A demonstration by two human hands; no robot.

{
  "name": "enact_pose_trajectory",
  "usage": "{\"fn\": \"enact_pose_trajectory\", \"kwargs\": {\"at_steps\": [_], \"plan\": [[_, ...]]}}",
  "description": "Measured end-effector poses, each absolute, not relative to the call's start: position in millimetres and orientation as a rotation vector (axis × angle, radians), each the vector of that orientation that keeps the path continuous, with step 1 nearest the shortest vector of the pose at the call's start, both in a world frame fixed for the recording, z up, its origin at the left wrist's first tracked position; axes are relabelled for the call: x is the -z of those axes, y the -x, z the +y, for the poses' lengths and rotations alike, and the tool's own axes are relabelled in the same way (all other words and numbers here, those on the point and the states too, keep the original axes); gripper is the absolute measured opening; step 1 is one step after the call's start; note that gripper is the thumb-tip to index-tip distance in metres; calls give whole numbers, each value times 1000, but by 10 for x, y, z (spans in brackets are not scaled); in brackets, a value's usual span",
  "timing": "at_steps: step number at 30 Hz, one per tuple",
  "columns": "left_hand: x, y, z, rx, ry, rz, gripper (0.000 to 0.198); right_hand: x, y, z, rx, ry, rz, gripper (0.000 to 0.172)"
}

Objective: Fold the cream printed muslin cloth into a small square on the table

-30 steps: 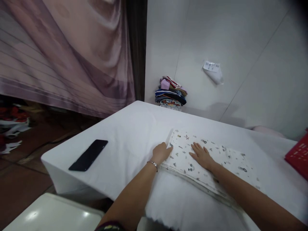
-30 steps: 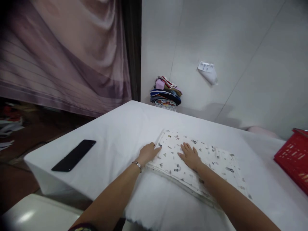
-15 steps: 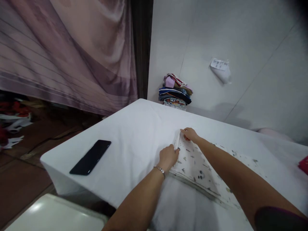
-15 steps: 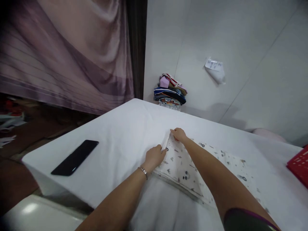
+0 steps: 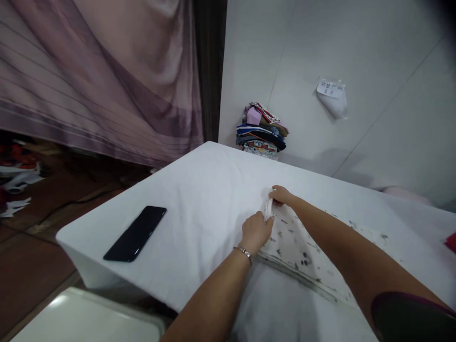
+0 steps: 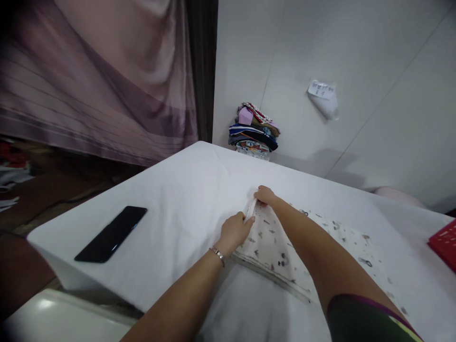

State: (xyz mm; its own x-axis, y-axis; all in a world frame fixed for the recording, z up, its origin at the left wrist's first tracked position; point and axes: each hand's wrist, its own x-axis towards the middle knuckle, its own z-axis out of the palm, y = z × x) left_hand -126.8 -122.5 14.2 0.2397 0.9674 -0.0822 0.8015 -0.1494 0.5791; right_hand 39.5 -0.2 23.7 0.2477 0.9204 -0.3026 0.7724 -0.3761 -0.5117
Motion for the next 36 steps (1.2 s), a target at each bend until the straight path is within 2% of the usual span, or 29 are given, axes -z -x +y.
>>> {"fn": "enact_pose_trajectory", "kwargs": {"at_steps": [3, 8, 10, 15, 18, 22, 26, 31, 36], "plan": [[-173, 1283, -1202, -390, -1908, 1572, 45, -270, -412, -83, -916, 2186, -1488, 50], [-154, 1326, -1147, -388, -1800, 1529, 39, -294, -354, -109, -989, 2085, -1408, 27], [-121, 1332, -1139, -369, -1860, 1566, 33, -292, -323, -118, -977, 2053, -1391, 30], [-66, 1308, -1160, -305, -2088, 1644, 28, -218, -297, -362, -867, 1942, -1416, 52], [-75, 1301, -1166, -255, -2153, 1669, 27, -99, -257, -643, -704, 1854, -1599, 47], [-126, 1302, -1162, -203, -2212, 1694, 28, -10, -145, -947, -368, 1802, -2138, 44], [-193, 1300, -1157, -196, -2210, 1692, 34, -113, -90, -1247, -293, 1836, -2197, 47], [-236, 1305, -1151, -226, -2191, 1685, 40, -215, -305, -1919, -355, 1842, -2264, 56], [-240, 1297, -1121, -169, -2175, 1699, 34, -195, -972, -2774, -308, 2184, -2035, 56]]}}
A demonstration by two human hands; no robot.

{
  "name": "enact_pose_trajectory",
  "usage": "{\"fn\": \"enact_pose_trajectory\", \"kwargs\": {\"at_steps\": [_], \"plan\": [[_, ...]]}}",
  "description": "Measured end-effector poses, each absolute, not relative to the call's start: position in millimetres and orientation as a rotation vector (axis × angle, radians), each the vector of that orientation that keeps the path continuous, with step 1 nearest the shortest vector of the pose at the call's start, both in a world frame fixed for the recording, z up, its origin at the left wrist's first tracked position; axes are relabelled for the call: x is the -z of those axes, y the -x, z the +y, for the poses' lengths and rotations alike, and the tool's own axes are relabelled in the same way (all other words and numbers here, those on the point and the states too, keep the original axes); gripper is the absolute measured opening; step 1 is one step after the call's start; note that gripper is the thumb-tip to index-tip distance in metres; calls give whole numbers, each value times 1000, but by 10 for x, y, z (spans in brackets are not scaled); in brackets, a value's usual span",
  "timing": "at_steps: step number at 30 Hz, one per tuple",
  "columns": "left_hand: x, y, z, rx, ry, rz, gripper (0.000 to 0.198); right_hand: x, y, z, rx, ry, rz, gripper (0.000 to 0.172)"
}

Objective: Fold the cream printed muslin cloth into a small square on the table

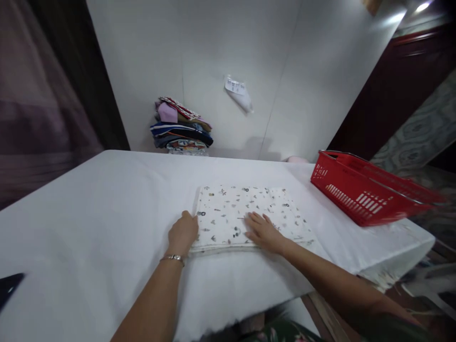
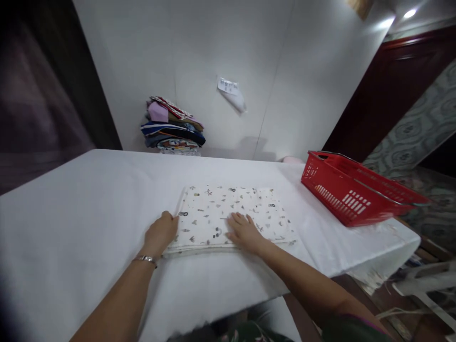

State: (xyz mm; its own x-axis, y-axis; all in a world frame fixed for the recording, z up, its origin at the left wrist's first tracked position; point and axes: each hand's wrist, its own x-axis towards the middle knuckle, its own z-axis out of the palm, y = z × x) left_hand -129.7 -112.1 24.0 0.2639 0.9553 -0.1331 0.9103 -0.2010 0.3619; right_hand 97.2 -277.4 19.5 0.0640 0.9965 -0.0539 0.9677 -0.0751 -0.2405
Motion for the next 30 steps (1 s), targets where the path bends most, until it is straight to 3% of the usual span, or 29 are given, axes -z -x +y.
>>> {"fn": "enact_pose_trajectory", "kwargs": {"at_steps": [6, 12, 18, 23, 27, 30], "plan": [[-243, 1271, -1081, -103, -2197, 1736, 37, -8, -1872, -3883, -133, 2512, -1700, 56], [-254, 1214, -1101, -42, -2228, 1787, 44, 167, -2380, -4395, 9, 2316, -1324, 53], [-296, 1166, -1137, 28, -2272, 1864, 46, 115, -2634, -4411, -195, 2030, -848, 42], [-522, 1064, -1261, -39, -2320, 1905, 55, 109, -2614, -4395, -473, 1908, -653, 44], [-665, 579, -1656, -346, -2554, 1573, 42, 68, -2544, -4379, -563, 1914, -639, 42], [-635, 26, -2101, -349, -2656, 1082, 33, 17, -2516, -4368, -677, 1925, -624, 42]]}}
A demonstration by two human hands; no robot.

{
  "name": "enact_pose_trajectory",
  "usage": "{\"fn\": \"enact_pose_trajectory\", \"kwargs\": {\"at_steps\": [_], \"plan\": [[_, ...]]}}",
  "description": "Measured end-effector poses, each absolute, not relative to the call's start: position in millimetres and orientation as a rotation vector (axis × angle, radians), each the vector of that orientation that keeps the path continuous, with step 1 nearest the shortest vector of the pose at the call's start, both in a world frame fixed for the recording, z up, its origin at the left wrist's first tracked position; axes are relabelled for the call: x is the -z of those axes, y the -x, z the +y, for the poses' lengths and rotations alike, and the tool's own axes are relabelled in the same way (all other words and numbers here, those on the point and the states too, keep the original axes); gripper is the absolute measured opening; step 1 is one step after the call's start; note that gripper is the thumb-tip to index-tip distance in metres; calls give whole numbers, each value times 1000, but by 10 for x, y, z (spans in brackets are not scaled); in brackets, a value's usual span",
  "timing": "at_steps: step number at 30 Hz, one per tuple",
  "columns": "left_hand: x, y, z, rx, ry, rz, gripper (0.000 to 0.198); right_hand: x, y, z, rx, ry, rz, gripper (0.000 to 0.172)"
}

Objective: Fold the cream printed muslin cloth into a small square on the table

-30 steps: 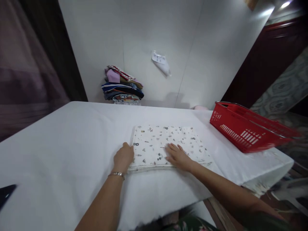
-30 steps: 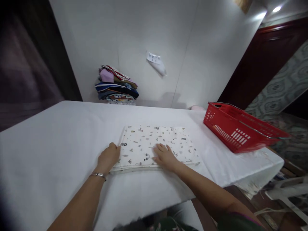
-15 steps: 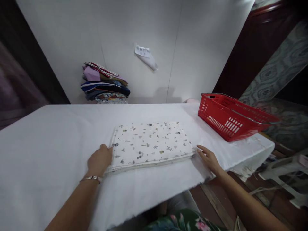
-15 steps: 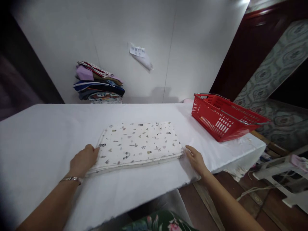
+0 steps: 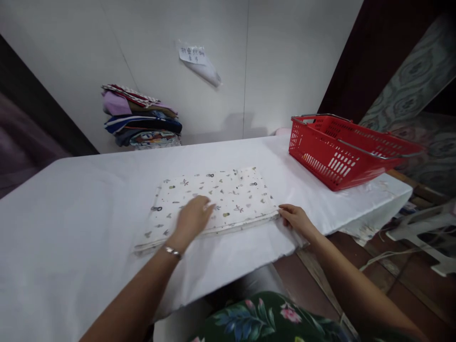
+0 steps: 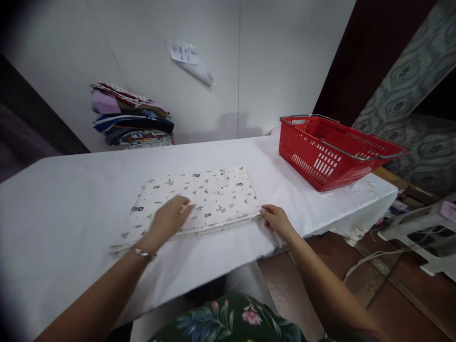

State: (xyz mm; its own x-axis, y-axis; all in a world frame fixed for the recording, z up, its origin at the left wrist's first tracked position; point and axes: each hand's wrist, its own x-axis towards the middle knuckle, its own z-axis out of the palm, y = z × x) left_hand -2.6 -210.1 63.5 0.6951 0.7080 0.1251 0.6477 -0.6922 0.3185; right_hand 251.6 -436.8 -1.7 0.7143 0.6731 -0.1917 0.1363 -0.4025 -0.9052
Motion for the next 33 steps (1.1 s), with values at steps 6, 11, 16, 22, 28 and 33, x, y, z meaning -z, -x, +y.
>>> {"fn": "enact_pose_trajectory", "kwargs": {"at_steps": [6, 11, 16, 22, 28, 33], "plan": [[-416, -935, -2779, -283, -2744, 406, 22, -1, -2486, -4367, -712, 1888, -635, 34], [-255, -1295, -2897, -166, -2776, 338, 20, 54, -2484, -4399, -713, 1815, -723, 35], [-215, -1391, -2933, -163, -2873, 339, 20, 156, -2486, -4372, -572, 1836, -751, 39], [-272, -1431, -2995, -104, -2997, 317, 23, 136, -2415, -4348, -292, 2049, -870, 23], [-316, -1379, -2967, -119, -2977, 259, 22, 142, -2431, -4332, -262, 2045, -834, 18], [-346, -1354, -2976, -64, -2997, 137, 19, 148, -2450, -4328, -397, 1904, -653, 16]]}}
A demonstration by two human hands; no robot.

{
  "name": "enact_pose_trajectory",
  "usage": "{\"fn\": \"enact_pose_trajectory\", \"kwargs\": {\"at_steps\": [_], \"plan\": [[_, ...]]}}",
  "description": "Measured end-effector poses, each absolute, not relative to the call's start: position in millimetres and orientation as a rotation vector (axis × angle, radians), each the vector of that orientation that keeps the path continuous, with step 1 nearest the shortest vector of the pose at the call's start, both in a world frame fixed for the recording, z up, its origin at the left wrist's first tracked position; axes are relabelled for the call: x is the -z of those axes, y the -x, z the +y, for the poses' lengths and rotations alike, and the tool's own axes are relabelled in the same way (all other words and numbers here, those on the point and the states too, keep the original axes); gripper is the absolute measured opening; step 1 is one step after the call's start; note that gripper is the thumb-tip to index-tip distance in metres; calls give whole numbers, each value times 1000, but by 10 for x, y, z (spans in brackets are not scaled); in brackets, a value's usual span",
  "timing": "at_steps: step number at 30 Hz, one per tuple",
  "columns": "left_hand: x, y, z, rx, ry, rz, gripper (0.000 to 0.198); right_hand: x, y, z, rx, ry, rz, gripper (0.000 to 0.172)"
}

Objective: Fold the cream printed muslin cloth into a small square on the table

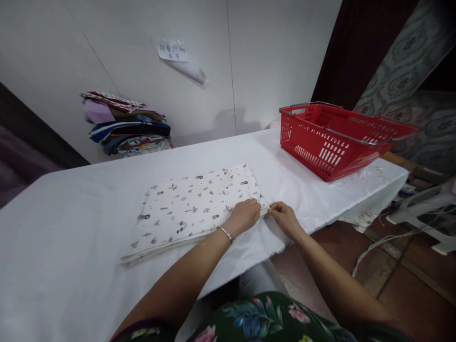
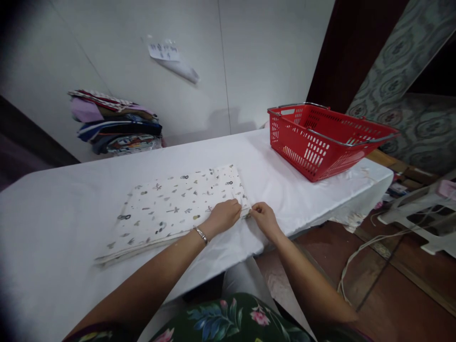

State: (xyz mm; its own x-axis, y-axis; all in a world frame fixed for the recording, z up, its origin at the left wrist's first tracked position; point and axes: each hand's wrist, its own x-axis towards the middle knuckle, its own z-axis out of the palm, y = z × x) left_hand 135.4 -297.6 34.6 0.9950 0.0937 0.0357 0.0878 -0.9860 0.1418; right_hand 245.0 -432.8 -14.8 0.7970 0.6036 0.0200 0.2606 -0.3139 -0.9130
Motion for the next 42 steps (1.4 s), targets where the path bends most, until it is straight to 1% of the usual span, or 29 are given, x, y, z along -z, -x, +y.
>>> {"fn": "enact_pose_trajectory", "kwargs": {"at_steps": [4, 8, 11, 17, 21, 26, 30, 34, 37, 40, 42], "plan": [[-340, -1360, -3012, -92, -3000, 86, 20, 117, -2469, -4321, -517, 1845, -569, 19], [-330, -1392, -3038, -95, -2992, 111, 24, 115, -2485, -4311, -501, 1843, -576, 21], [-333, -1435, -3038, -74, -2957, 190, 18, 128, -2493, -4326, -502, 1843, -589, 24], [-284, -1461, -3033, -198, -2866, 404, 18, 160, -2510, -4365, -555, 1815, -598, 23], [-251, -1431, -3052, -197, -2831, 384, 17, 108, -2492, -4356, -459, 1971, -774, 22], [-343, -1425, -3017, -318, -2699, 494, 15, 15, -2479, -4319, -337, 2231, -885, 24], [-400, -1422, -2969, -386, -2628, 515, 17, 11, -2481, -4316, -355, 2278, -935, 18], [-363, -1394, -2974, -353, -2667, 458, 17, 34, -2487, -4334, -351, 2244, -943, 18], [-324, -1376, -3008, -245, -2760, 422, 16, 64, -2512, -4337, -364, 2200, -929, 18], [-307, -1373, -3039, -126, -2848, 367, 19, 114, -2553, -4334, -427, 2108, -868, 19], [-304, -1377, -3055, -107, -2882, 337, 20, 155, -2579, -4333, -463, 2037, -822, 21]]}}
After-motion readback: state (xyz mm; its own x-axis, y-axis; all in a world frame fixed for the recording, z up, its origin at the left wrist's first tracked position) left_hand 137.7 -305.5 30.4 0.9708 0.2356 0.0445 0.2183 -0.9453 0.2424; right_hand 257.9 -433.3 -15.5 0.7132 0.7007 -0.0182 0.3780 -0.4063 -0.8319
